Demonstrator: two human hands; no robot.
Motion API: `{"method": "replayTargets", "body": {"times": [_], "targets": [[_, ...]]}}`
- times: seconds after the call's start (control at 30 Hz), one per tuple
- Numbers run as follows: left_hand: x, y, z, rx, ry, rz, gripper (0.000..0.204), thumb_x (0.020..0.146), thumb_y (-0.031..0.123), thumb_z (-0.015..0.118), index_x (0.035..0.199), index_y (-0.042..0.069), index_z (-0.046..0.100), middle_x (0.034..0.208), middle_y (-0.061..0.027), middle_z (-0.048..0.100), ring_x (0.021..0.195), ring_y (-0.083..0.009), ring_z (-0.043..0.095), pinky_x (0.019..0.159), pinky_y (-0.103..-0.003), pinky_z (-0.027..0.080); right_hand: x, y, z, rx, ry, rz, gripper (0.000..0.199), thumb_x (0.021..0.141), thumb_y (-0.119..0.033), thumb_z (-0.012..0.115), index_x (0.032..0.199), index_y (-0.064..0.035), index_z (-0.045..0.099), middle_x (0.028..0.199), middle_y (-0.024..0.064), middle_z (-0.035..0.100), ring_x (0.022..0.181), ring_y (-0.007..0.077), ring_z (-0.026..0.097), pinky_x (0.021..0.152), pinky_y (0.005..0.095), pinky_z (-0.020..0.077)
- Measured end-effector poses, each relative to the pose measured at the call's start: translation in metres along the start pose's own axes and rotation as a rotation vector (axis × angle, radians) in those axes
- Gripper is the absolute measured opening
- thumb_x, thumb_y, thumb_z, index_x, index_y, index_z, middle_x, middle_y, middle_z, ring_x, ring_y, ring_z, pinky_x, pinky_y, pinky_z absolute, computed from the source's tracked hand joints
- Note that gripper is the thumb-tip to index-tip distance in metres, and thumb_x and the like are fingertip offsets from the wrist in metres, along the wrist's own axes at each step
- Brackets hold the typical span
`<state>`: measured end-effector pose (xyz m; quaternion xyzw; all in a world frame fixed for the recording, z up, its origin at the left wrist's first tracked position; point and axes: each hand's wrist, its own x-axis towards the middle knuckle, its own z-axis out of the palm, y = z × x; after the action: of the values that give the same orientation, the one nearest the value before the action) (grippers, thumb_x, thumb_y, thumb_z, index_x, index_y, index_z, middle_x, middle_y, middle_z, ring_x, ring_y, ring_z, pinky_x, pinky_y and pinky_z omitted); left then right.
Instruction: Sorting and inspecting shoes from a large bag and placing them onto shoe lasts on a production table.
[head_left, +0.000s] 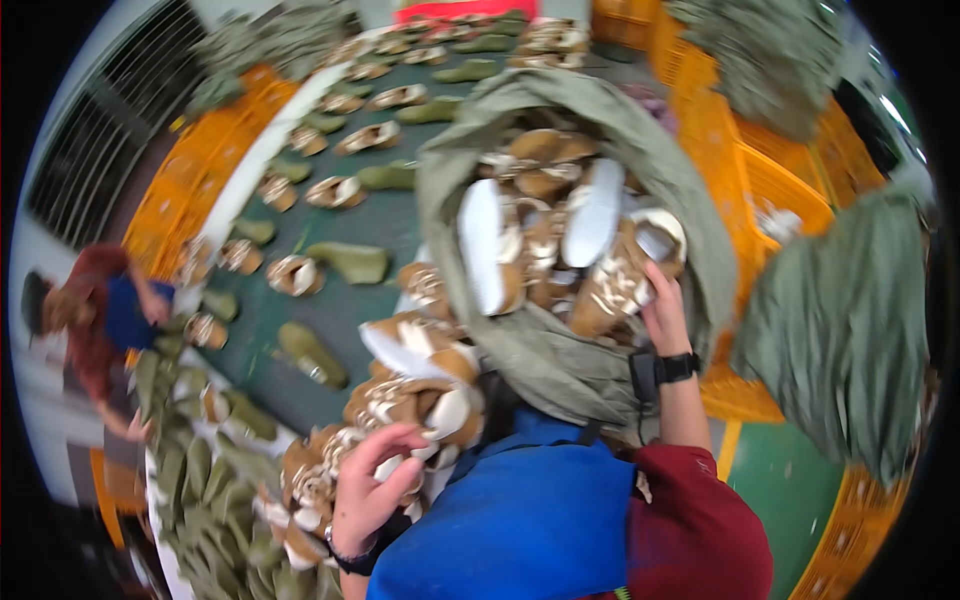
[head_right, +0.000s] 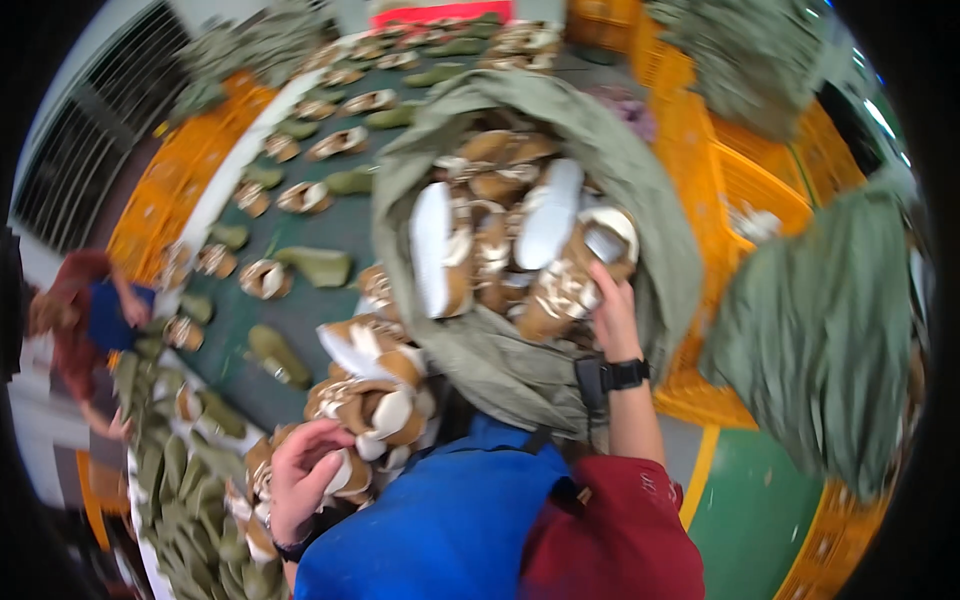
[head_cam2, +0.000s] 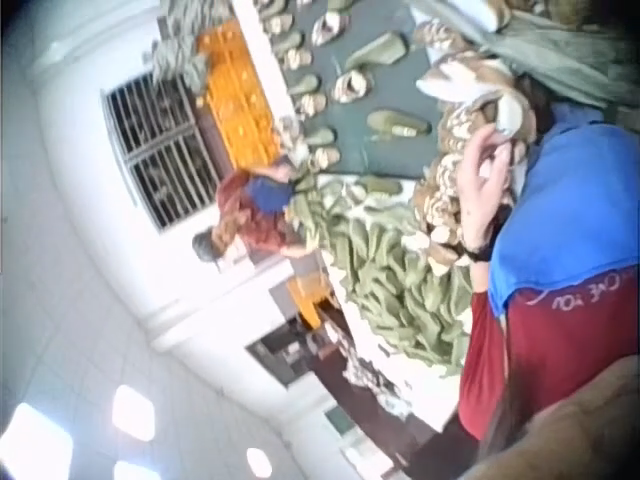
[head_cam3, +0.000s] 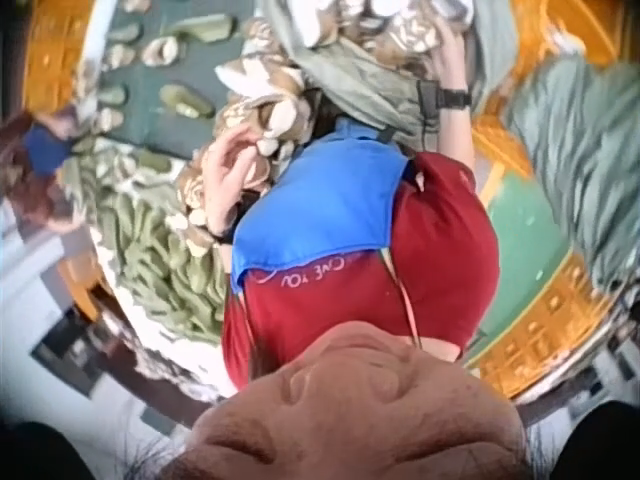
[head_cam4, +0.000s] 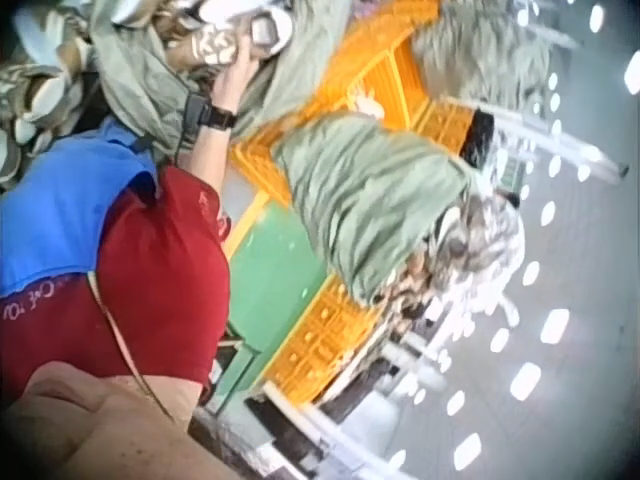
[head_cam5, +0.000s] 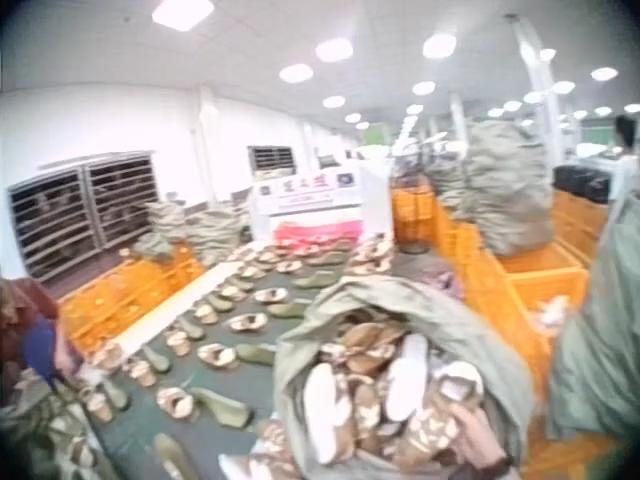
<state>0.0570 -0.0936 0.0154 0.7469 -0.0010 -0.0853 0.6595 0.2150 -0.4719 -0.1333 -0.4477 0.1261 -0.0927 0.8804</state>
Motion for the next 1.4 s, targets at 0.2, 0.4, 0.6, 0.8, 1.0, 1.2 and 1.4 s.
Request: {"method": "replayTargets", "body": {"times": [0.2,0.4,0.6,0.8,1.0,1.2,1.4], "targets": [[0.046,0.021,0.034,0.813,-0.068,0.483,0.076,0.064,0.011,0.075,0.127,0.001,0.035,0.129,-0.0223,0.038,0.116,-0.0328,0.042,0.096,-0.038,0.036,-0.049,-0.037,0.076,0.224,-0.327,0.130,0.034,0.089,-0.017,0.051,0.118,-0.0005,0.045,0.112,0.0086,0.056,0.102,0.0191,0.055,0.090,0.0362,0.0440],[0.048,-0.003,0.043,0.581,0.048,0.412,0.080,0.062,0.014,0.077,0.129,0.000,0.034,0.118,-0.0213,0.049,0.105,-0.0339,0.052,0.089,-0.035,0.043,-0.117,-0.003,0.142,0.278,-0.644,0.472,0.060,0.083,-0.021,0.061,0.132,-0.0088,0.028,0.122,0.0068,0.047,0.108,0.0196,0.049,0.089,0.0356,0.0441],[0.018,-0.025,-0.010,-0.561,-0.231,-0.123,0.058,0.088,0.043,0.041,0.117,-0.006,0.045,0.086,-0.0206,0.063,0.062,-0.0173,0.062,0.050,-0.023,0.049,-0.050,-0.027,0.146,-0.561,-0.596,-0.358,0.088,0.073,-0.038,0.070,0.138,-0.0083,0.019,0.117,0.0091,0.048,0.106,0.0169,0.048,0.089,0.0305,0.0396],[0.008,-0.043,-0.017,-1.057,-0.603,-0.138,0.066,0.089,0.050,0.032,0.126,-0.004,0.035,0.096,-0.0246,0.059,0.075,-0.0206,0.063,0.050,-0.021,0.050,-0.053,-0.025,0.181,-0.106,-1.030,0.460,0.054,0.085,-0.030,0.057,0.128,-0.0030,0.039,0.112,0.0065,0.053,0.100,0.0110,0.052,0.087,0.0240,0.0410],[0.002,-0.022,-0.018,0.408,0.569,0.180,0.024,0.087,0.021,0.054,0.098,0.000,0.057,0.079,-0.0030,0.057,0.070,-0.0089,0.052,0.058,-0.020,0.043,-0.062,-0.007,0.193,-0.163,-0.941,0.381,0.043,0.088,-0.025,0.052,0.124,-0.0019,0.043,0.102,0.0038,0.057,0.093,0.0090,0.055,0.082,0.0224,0.0438],[-0.031,-0.031,-0.040,-0.024,0.671,0.155,0.027,0.087,0.015,0.053,0.065,-0.001,0.050,0.058,0.0058,0.043,0.054,-0.0035,0.035,0.046,-0.022,0.030,-0.075,0.007,0.202,-0.026,-1.182,0.562,0.067,0.083,-0.034,0.056,0.132,0.0022,0.030,0.118,0.0094,0.050,0.105,0.0150,0.051,0.092,0.0275,0.0394],[-0.083,-0.036,-0.058,0.224,0.828,0.116,0.022,0.084,0.013,0.056,0.070,-0.003,0.054,0.055,-0.0020,0.045,0.053,-0.0061,0.040,0.047,-0.024,0.033,-0.077,-0.003,0.226,-0.549,-1.416,0.901,0.055,0.086,-0.025,0.054,0.128,0.0049,0.036,0.119,0.0096,0.052,0.106,0.0149,0.051,0.090,0.0249,0.0385]]}}
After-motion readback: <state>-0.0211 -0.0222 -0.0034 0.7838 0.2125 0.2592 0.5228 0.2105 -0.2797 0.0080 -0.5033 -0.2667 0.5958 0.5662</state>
